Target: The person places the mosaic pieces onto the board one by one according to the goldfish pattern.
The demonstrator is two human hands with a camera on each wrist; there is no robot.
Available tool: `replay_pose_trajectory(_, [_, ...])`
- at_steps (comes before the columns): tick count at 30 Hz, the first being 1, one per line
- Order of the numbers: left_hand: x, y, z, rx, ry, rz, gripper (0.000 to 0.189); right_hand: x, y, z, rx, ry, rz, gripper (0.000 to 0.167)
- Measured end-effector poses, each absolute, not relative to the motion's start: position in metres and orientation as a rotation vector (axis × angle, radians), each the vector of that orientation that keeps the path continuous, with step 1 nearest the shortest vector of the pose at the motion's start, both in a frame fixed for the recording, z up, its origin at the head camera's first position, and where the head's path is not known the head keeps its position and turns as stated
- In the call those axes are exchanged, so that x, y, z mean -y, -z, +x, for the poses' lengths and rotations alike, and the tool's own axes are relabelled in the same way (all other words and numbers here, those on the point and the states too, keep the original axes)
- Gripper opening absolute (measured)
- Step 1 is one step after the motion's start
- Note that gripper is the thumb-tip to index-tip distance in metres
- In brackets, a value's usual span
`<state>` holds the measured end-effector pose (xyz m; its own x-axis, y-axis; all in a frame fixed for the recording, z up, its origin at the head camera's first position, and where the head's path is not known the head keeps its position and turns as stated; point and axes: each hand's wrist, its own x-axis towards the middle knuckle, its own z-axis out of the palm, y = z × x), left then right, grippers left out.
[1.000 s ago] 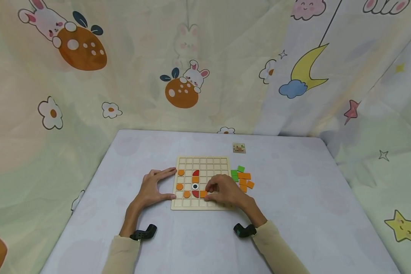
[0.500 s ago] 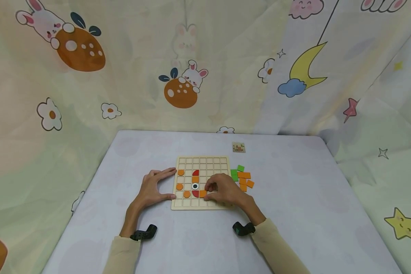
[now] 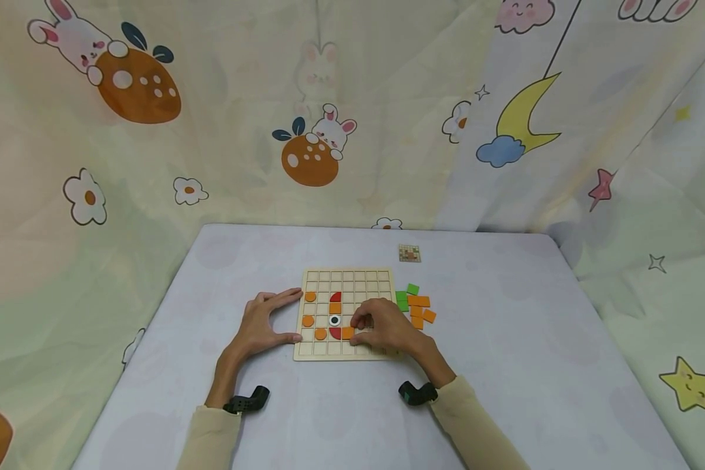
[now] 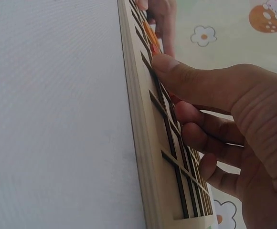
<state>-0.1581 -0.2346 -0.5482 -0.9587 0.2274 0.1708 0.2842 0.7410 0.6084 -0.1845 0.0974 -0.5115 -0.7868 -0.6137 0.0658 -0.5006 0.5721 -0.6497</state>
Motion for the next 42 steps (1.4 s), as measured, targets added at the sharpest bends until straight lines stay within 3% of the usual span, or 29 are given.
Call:
replay_pose_trajectory(22, [0.235, 0.548, -0.157, 2.836, 1.005, -0.428, 0.098, -0.098, 0.506, -0.182, -2.633, 1.015, -0.911, 0.027])
replay_pose_trajectory(42, [0.236, 0.548, -0.157, 2.842, 1.051, -0.41, 0.098, -0.139, 0.496, -0.188, -2.691, 1.101, -0.862, 0.03])
